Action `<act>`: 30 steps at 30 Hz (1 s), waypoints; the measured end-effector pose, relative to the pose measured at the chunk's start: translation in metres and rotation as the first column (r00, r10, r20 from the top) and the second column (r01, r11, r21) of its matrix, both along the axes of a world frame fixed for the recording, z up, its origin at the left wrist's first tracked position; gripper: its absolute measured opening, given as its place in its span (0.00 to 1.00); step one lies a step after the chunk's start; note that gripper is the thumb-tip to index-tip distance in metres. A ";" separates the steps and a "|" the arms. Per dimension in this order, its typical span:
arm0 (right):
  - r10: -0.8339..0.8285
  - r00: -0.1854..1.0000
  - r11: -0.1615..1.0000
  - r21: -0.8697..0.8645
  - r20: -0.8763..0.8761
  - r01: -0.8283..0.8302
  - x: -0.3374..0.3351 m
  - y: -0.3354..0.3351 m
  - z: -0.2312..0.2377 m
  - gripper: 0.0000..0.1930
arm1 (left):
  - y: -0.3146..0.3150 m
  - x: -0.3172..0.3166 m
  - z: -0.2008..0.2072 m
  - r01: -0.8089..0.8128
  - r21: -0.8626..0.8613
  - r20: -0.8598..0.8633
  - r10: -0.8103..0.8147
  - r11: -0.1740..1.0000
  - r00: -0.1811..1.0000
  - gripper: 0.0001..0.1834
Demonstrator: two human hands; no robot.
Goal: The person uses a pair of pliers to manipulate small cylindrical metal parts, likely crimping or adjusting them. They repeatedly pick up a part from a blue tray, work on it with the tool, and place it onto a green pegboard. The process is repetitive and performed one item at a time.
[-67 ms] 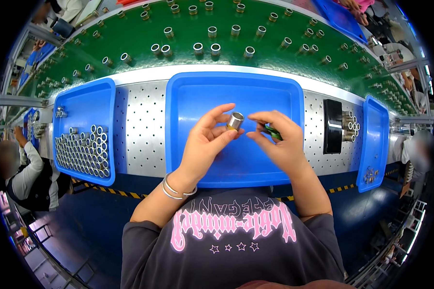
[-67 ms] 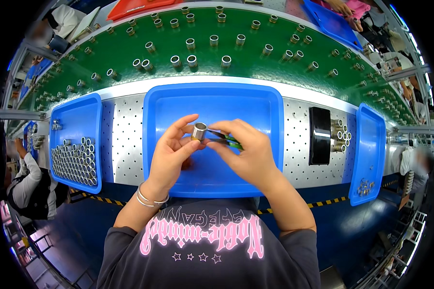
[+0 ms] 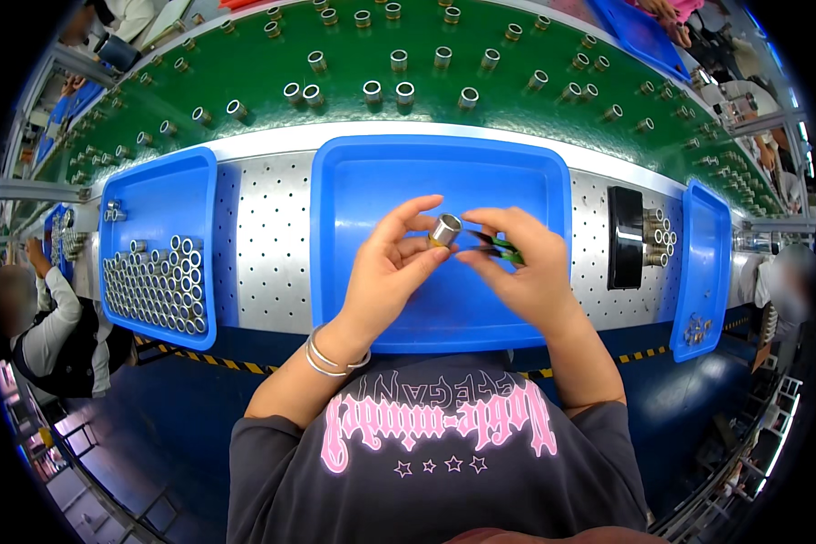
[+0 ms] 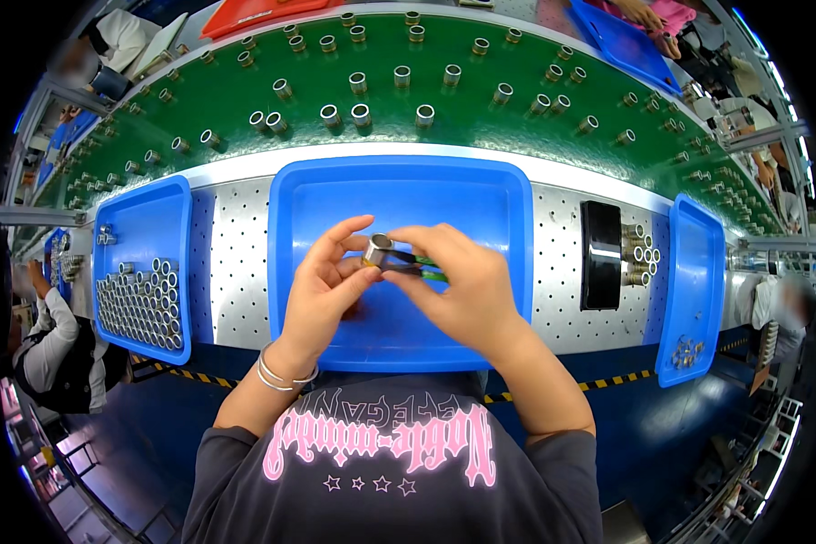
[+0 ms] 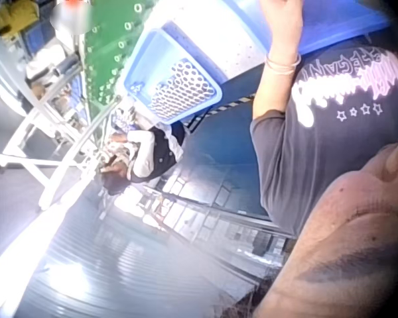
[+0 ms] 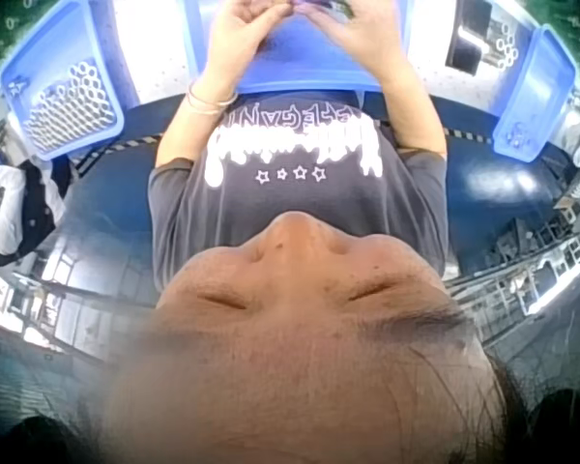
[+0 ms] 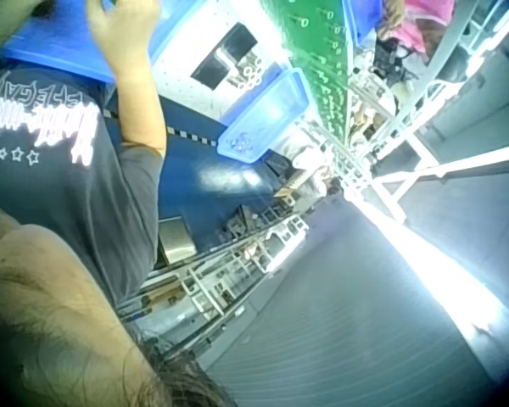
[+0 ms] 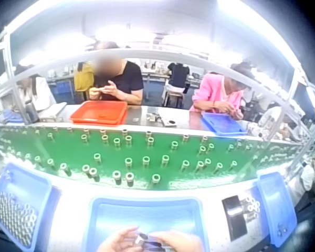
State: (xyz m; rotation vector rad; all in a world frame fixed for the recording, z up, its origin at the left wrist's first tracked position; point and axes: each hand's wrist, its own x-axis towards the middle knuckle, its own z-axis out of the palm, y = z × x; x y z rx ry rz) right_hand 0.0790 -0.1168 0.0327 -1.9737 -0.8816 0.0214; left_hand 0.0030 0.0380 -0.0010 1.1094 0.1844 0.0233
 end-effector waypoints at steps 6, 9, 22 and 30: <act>0.008 0.996 0.994 -0.107 0.086 0.001 0.004 0.002 -0.006 0.09 | -0.002 -0.003 -0.005 0.043 0.403 0.083 -0.083 0.914 0.993 0.29; -0.007 0.994 1.000 0.000 -0.107 0.007 0.013 0.000 -0.008 0.05 | 0.003 -0.004 -0.001 0.124 0.116 0.005 -0.126 0.985 0.992 0.29; 0.109 0.980 0.989 -0.079 -0.168 -0.124 0.006 0.004 -0.006 0.05 | 0.005 -0.006 -0.004 0.068 0.258 0.073 -0.090 0.964 0.993 0.28; -0.019 0.859 0.991 0.106 -0.511 0.085 0.009 -0.001 -0.005 0.05 | 0.014 -0.008 -0.002 0.169 -0.035 0.021 -0.168 0.985 0.986 0.25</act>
